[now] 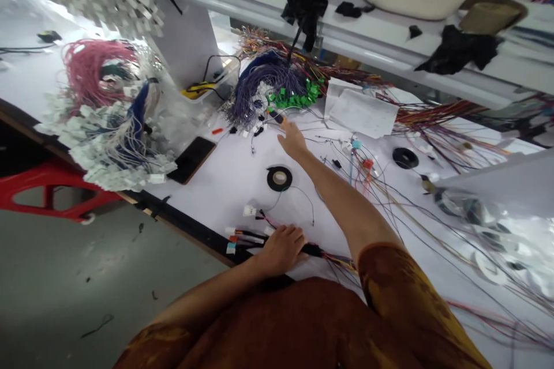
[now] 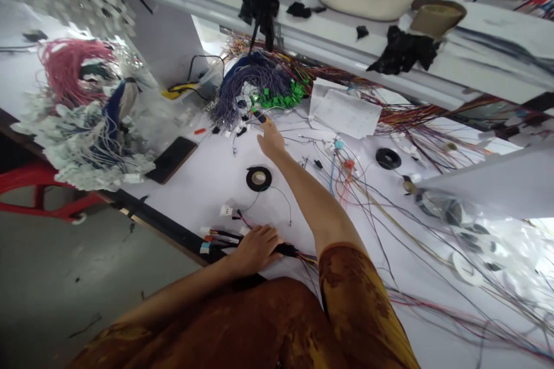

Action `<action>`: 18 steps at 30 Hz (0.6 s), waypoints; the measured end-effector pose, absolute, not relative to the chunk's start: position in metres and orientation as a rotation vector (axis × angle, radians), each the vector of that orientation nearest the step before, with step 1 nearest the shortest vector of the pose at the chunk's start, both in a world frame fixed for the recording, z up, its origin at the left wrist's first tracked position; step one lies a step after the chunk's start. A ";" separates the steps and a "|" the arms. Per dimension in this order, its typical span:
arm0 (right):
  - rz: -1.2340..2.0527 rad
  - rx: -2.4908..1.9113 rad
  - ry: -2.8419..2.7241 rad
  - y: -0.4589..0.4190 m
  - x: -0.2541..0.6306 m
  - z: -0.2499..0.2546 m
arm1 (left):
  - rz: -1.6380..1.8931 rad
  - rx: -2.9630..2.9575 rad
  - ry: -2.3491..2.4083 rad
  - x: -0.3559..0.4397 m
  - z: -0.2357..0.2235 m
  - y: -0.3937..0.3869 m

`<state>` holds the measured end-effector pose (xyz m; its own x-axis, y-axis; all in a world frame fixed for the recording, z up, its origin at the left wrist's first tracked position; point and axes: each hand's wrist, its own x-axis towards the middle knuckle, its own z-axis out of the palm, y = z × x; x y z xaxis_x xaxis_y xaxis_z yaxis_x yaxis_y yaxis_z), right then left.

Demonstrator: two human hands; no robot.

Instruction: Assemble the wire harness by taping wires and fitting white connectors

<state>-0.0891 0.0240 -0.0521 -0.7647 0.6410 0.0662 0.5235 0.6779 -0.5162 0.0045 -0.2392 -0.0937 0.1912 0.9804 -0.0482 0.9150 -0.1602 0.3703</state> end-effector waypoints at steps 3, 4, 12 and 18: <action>0.688 -1.091 -2.687 0.050 -0.105 -0.054 | 0.315 2.147 1.792 0.004 -0.096 -0.239; 0.684 -1.095 -2.712 0.056 -0.111 -0.054 | 0.322 2.146 1.794 0.004 -0.097 -0.240; 0.598 -1.124 -2.827 0.076 -0.146 -0.060 | 0.303 2.142 1.790 0.004 -0.102 -0.239; 0.528 -0.979 -2.792 0.088 -0.146 -0.041 | 0.313 2.149 1.766 0.002 -0.101 -0.238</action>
